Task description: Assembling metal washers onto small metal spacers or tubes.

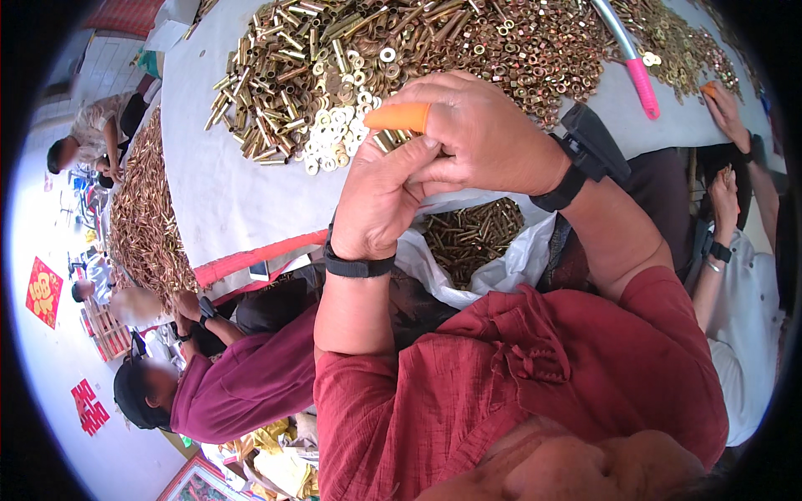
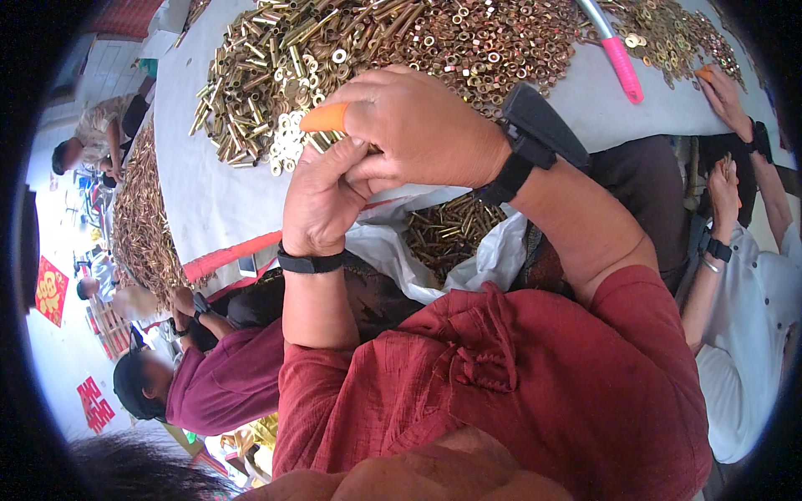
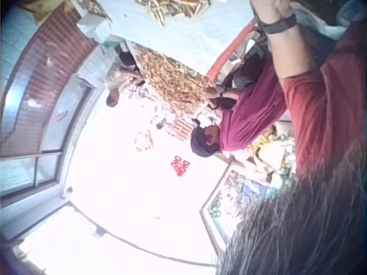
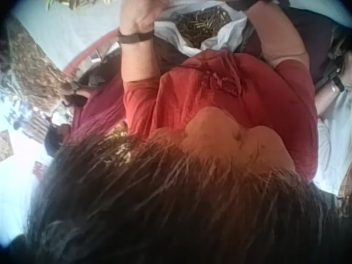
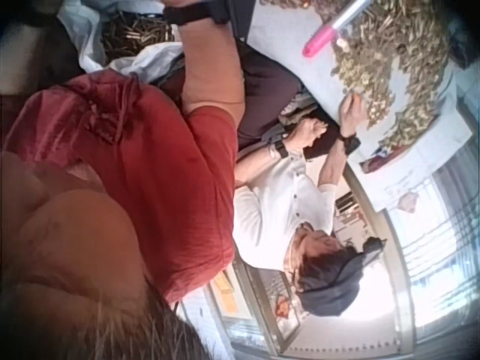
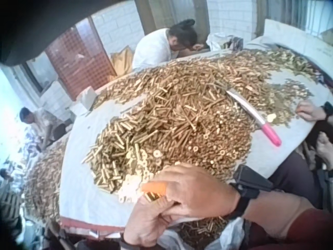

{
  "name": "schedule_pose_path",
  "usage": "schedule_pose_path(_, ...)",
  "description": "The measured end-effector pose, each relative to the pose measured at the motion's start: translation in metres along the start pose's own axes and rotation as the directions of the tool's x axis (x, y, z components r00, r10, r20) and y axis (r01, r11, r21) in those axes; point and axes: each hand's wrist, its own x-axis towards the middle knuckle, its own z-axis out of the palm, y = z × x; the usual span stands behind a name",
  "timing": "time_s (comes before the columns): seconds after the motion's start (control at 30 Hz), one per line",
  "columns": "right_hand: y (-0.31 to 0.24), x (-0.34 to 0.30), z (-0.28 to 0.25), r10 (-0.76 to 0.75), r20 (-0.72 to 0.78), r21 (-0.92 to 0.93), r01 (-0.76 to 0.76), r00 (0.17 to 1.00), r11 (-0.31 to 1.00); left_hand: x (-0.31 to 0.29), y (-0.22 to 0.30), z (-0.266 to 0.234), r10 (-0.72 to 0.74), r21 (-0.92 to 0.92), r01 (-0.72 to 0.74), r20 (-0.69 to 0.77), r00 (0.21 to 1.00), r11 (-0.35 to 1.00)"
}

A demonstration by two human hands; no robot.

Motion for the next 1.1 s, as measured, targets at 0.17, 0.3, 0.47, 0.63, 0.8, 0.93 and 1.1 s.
schedule_pose_path(0.17, 0.043, 0.003, -0.019, 0.113, -0.177, -0.139, -0.139, 0.978, 0.980, 0.001, 0.003, -0.007, 0.093, 0.056, -0.088, -0.094, 0.991, 0.995)
schedule_pose_path(0.3, 0.053, 0.011, -0.024, 0.101, -0.229, -0.388, -0.186, 0.968, 0.902, 0.003, 0.004, -0.015, 0.124, 0.017, -0.123, -0.116, 0.985, 0.992)
schedule_pose_path(0.47, 0.055, 0.011, -0.018, 0.188, -0.252, -0.306, -0.263, 0.949, 0.915, 0.000, 0.005, -0.016, 0.124, -0.008, -0.125, -0.091, 0.988, 0.992)
schedule_pose_path(0.63, 0.040, 0.014, -0.015, 0.331, -0.352, 0.103, -0.315, 0.875, 0.943, -0.003, 0.010, -0.020, 0.153, 0.045, -0.149, -0.126, 0.980, 0.988)
schedule_pose_path(0.8, 0.017, 0.006, -0.010, 0.479, -0.126, 0.489, -0.365, 0.869, 0.792, -0.001, 0.014, -0.019, 0.192, 0.013, -0.191, -0.124, 0.974, 0.981)
schedule_pose_path(0.93, -0.003, 0.005, -0.017, 0.206, -0.112, -0.020, -0.209, 0.972, 0.978, 0.002, 0.010, -0.018, 0.287, 0.200, -0.250, -0.180, 0.941, 0.947)
schedule_pose_path(1.1, -0.002, -0.002, -0.015, 0.066, -0.100, -0.243, -0.089, 0.993, 0.966, 0.001, 0.009, -0.016, 0.464, 0.750, -0.167, -0.204, 0.862, 0.640)
